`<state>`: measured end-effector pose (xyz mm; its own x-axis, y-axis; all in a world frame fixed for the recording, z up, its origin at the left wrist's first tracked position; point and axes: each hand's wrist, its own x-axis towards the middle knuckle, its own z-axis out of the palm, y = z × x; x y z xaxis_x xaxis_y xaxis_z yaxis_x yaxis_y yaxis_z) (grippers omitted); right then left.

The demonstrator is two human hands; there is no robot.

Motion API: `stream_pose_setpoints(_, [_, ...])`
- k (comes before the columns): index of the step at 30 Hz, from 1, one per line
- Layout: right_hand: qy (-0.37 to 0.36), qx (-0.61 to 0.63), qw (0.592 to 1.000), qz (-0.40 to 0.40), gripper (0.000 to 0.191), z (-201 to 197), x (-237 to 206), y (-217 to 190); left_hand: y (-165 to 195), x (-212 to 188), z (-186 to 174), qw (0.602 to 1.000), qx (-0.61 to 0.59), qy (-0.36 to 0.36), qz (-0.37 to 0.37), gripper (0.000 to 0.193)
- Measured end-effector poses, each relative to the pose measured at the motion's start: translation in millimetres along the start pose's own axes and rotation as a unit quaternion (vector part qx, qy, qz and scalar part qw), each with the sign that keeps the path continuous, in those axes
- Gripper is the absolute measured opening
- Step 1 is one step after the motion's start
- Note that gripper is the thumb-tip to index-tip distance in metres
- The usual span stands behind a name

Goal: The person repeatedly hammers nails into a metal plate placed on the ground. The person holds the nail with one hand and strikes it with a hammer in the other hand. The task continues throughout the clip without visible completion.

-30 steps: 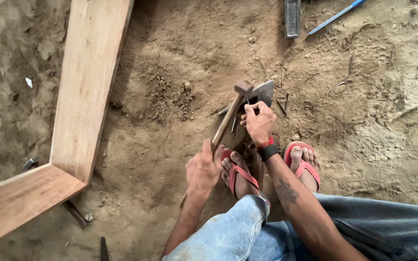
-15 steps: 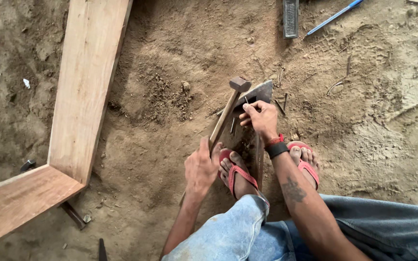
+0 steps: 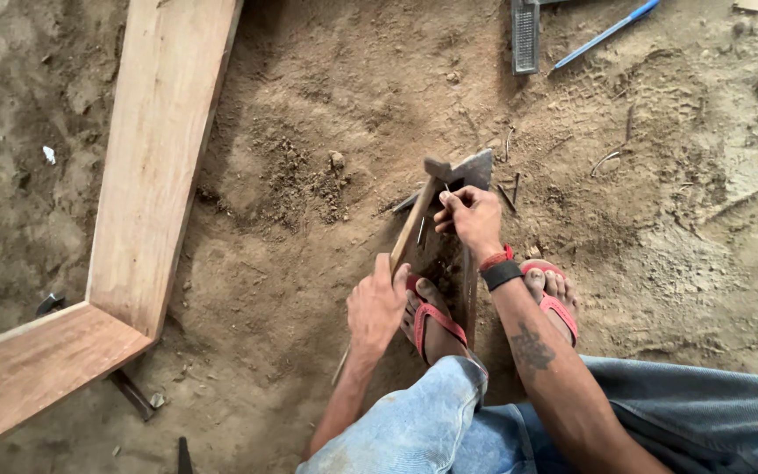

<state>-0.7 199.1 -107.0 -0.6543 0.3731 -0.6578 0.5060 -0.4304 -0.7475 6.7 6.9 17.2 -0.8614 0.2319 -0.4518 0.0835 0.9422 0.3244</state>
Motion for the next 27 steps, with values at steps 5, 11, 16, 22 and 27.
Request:
stream_pose_setpoints(5, [0.013,-0.054,0.998,0.022,0.018,-0.5,0.5,0.7,2.9,-2.6,-9.6,0.998,-0.040,-0.016,-0.043,0.035])
stream_pose_setpoints(11, [0.014,-0.022,1.000,0.003,0.015,4.7,2.2,4.9,-33.2,12.8,6.7,0.998,-0.047,-0.013,-0.049,0.031])
stream_pose_setpoints(16, [-0.013,0.099,0.994,0.038,0.016,-15.6,-3.6,-21.2,-89.2,22.1,40.5,0.910,-0.367,-0.095,-0.167,0.029])
stream_pose_setpoints(22, [0.154,0.014,0.978,-0.142,0.017,-92.0,27.3,-68.9,-116.6,26.4,82.0,0.837,-0.494,-0.127,-0.196,0.029])
stream_pose_setpoints(27, [0.262,-0.161,0.918,-0.249,0.018,-156.5,48.4,-68.2,-114.3,24.4,95.0,0.843,-0.491,-0.106,-0.194,0.028])
